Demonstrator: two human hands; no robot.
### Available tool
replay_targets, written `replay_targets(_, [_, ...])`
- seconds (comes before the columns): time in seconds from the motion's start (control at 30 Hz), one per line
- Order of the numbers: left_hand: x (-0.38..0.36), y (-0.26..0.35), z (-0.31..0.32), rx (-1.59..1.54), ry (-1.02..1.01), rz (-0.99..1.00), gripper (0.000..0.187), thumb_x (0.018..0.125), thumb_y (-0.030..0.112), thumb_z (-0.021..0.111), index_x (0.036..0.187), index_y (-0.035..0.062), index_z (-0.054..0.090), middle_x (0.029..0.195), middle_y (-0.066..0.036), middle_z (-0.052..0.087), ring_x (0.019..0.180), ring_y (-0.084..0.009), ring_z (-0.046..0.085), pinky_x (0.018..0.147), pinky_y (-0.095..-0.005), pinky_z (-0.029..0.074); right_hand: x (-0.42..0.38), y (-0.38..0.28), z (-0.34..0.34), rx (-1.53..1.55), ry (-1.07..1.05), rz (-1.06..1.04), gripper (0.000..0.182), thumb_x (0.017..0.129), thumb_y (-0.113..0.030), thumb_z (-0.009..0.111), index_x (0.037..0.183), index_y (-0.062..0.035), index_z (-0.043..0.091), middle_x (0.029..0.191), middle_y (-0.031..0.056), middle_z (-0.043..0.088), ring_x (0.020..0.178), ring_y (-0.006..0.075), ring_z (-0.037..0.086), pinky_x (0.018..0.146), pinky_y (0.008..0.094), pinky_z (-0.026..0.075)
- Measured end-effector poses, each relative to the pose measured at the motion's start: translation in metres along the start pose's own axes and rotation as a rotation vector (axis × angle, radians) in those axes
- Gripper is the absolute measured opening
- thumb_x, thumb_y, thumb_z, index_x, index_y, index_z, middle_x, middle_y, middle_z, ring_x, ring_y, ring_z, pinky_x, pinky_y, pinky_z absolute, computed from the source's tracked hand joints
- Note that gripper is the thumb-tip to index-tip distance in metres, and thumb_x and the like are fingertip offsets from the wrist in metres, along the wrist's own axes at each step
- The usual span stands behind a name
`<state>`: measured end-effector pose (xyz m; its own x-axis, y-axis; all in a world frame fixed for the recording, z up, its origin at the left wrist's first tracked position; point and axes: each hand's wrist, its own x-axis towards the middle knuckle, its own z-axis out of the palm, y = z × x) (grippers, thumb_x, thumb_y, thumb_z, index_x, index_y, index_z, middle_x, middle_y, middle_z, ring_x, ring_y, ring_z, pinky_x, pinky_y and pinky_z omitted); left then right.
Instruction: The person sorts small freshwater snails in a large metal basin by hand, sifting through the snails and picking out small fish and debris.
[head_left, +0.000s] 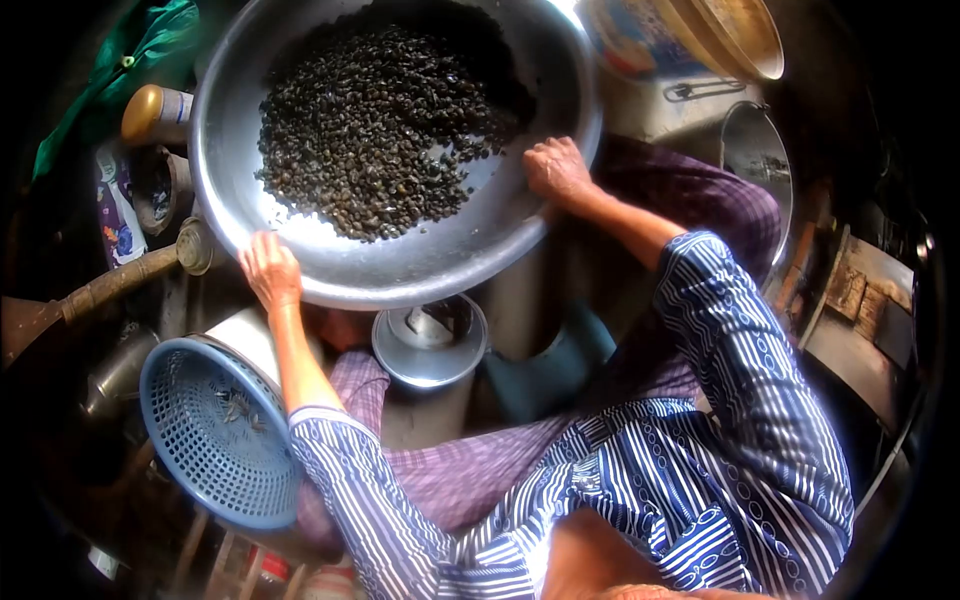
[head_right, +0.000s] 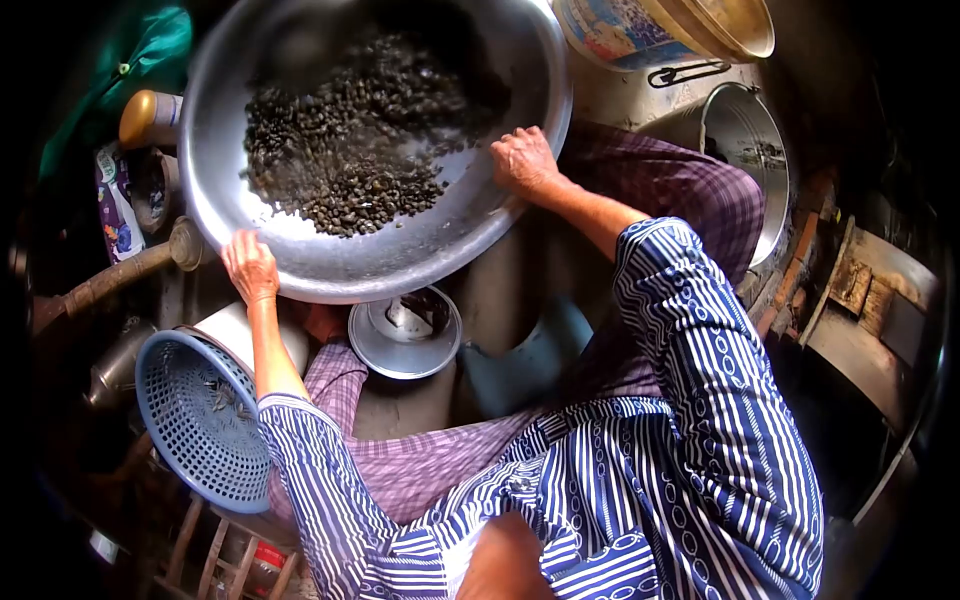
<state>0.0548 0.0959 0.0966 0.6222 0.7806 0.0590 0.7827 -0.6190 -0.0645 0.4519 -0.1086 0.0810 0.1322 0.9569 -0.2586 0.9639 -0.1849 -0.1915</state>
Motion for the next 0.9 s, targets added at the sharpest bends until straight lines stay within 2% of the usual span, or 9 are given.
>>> replay_targets(0.17, [0.003,0.017,0.016,0.085,-0.014,-0.108,0.015,0.075,0.01,0.052,0.088,0.0065,0.058,0.102,-0.01,0.057,0.103,-0.0245,0.051,0.09,-0.0461,0.036,-0.02,-0.021,0.004,0.07,-0.034,0.086,0.011,0.072,-0.017,0.051,0.066,-0.0099,0.058,0.073,0.0074,0.061,0.077,0.0248,0.058,0.073,0.0373,0.041])
replay_targets(0.27, [0.003,0.061,0.018,-0.005,-0.046,0.033,0.014,0.075,0.011,0.051,0.085,0.0083,0.059,0.097,-0.009,0.057,0.098,-0.025,0.052,0.089,-0.0468,0.036,-0.024,-0.016,-0.001,0.131,-0.005,0.08,0.011,0.072,-0.017,0.052,0.065,-0.01,0.057,0.072,0.0072,0.061,0.076,0.0248,0.058,0.073,0.0373,0.041])
replay_targets(0.33, [0.011,0.096,0.019,-0.179,-0.289,-0.016,0.014,0.074,0.011,0.05,0.084,0.0095,0.06,0.093,-0.009,0.056,0.095,-0.0255,0.051,0.088,-0.048,0.035,-0.03,-0.008,-0.004,0.169,-0.001,-0.102,0.009,0.071,-0.016,0.054,0.064,-0.01,0.055,0.07,0.0064,0.06,0.075,0.0247,0.057,0.071,0.0377,0.042])
replay_targets(0.4, [0.018,0.127,0.017,-0.187,-0.337,0.129,0.014,0.072,0.013,0.051,0.082,0.0085,0.06,0.097,-0.008,0.055,0.098,-0.0247,0.049,0.087,-0.0455,0.035,-0.025,0.005,-0.001,0.199,0.102,-0.181,0.009,0.07,-0.015,0.055,0.063,-0.0095,0.053,0.069,0.0057,0.057,0.074,0.0241,0.056,0.069,0.0366,0.043])
replay_targets(0.53, [0.04,0.19,0.03,-0.15,-0.577,0.234,0.034,0.072,0.018,0.052,0.105,0.01,0.055,0.119,-0.013,0.045,0.114,-0.0308,0.039,0.093,-0.0565,0.028,-0.013,0.027,-0.006,0.242,0.216,-0.169,0.009,0.069,-0.012,0.056,0.063,-0.0087,0.05,0.067,0.0054,0.052,0.073,0.0236,0.053,0.065,0.0342,0.045])
replay_targets(0.6, [0.065,0.223,0.039,-0.165,-0.72,0.236,0.052,0.073,0.02,0.052,0.124,0.0147,0.043,0.134,-0.016,0.032,0.126,-0.0348,0.028,0.098,-0.0603,0.022,-0.017,0.025,-0.004,0.244,0.219,-0.132,0.01,0.069,-0.012,0.057,0.063,-0.0079,0.05,0.067,0.0062,0.053,0.073,0.0241,0.053,0.065,0.0348,0.045])
replay_targets(0.67, [0.085,0.247,0.059,-0.263,-0.726,0.224,0.062,0.075,0.025,0.055,0.133,0.0184,0.034,0.142,-0.016,0.02,0.131,-0.0365,0.017,0.1,-0.0627,0.016,-0.017,0.021,0.0,0.252,0.192,-0.136,0.01,0.069,-0.012,0.058,0.064,-0.0075,0.05,0.067,0.007,0.054,0.073,0.0245,0.054,0.066,0.0348,0.044])
replay_targets(0.73, [0.114,0.273,0.062,-0.396,-0.693,0.216,0.064,0.076,0.025,0.056,0.134,0.0152,0.032,0.143,-0.019,0.016,0.131,-0.0403,0.013,0.101,-0.0631,0.012,-0.016,0.02,-0.003,0.235,0.136,-0.101,0.01,0.068,-0.012,0.058,0.064,-0.0076,0.05,0.067,0.0075,0.055,0.073,0.0244,0.054,0.065,0.0348,0.044])
replay_targets(0.9, [0.133,0.308,0.095,-0.336,-0.644,0.205,0.066,0.073,0.028,0.06,0.133,0.0182,0.034,0.145,-0.017,0.008,0.133,-0.0402,0.006,0.098,-0.0658,0.009,-0.021,0.014,0.001,0.23,0.082,-0.05,0.009,0.067,-0.011,0.058,0.065,-0.0076,0.051,0.067,0.0076,0.055,0.073,0.024,0.054,0.066,0.0336,0.044])
